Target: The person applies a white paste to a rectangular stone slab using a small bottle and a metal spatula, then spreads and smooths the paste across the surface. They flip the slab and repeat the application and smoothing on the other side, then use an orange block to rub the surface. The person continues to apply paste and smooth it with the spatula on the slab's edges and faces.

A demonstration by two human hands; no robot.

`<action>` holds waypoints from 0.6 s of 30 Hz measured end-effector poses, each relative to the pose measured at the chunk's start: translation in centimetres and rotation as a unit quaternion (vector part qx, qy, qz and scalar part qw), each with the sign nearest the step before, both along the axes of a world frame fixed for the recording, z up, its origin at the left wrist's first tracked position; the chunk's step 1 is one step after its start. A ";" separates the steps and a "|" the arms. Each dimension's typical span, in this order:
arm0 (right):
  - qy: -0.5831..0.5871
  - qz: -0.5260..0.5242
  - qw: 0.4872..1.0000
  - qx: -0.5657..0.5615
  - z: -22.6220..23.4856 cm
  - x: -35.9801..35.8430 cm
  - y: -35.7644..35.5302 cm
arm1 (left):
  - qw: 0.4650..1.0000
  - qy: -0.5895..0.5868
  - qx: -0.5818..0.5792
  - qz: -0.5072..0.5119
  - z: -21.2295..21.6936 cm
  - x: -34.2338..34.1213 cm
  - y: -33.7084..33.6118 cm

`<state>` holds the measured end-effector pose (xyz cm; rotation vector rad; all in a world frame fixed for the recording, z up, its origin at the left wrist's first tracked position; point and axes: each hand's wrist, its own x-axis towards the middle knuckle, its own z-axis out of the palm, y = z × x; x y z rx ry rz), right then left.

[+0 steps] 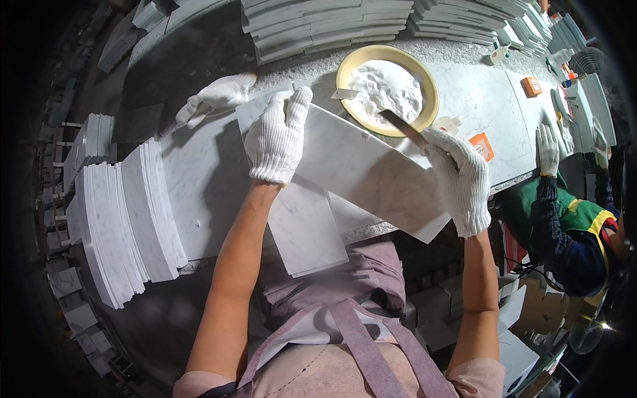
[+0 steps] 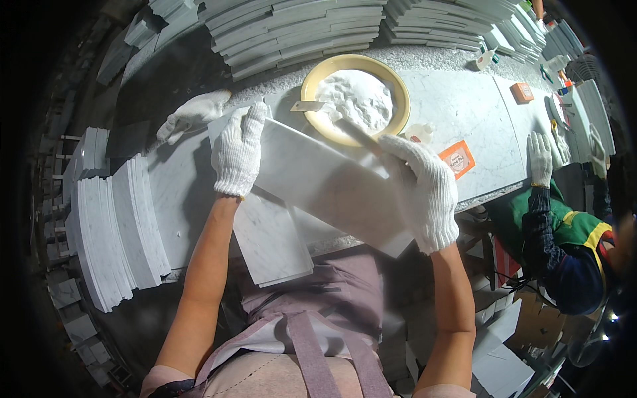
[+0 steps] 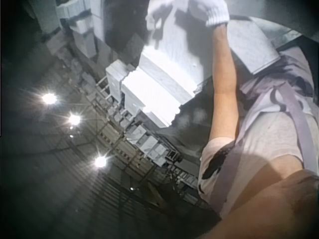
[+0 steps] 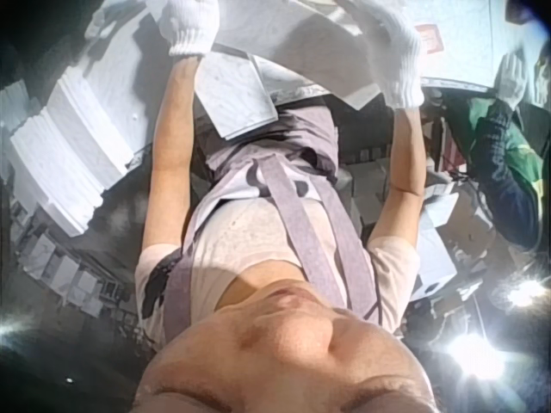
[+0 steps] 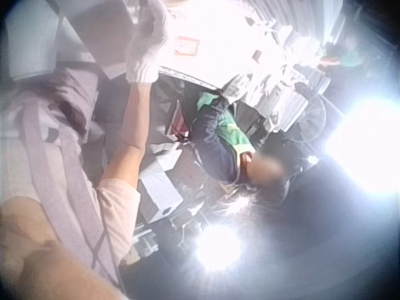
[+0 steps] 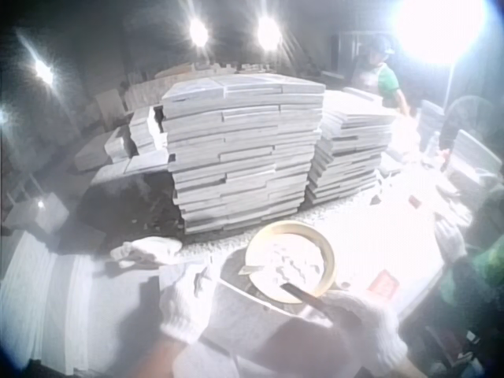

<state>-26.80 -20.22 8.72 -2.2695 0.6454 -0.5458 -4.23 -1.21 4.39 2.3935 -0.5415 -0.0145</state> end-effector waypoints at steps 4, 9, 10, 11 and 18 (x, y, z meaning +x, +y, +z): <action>0.046 -0.035 0.979 0.194 1.5 0.6 -0.8 | 0.999 -0.028 -0.021 -0.004 -0.3 0.1 -0.1; 0.116 0.018 0.936 0.333 2.6 2.1 -1.7 | 0.999 -0.026 -0.022 -0.006 -0.3 0.1 -0.2; 0.131 0.027 0.927 0.349 2.5 2.4 -1.8 | 1.000 -0.023 -0.020 -0.007 -0.3 0.1 -0.2; 0.135 0.045 0.925 0.353 2.3 2.6 -1.9 | 1.000 -0.020 -0.022 -0.008 -0.2 0.1 -0.2; 0.172 0.073 0.948 0.257 1.7 1.9 -2.6 | 0.999 -0.032 -0.023 -0.008 -0.3 0.0 -0.3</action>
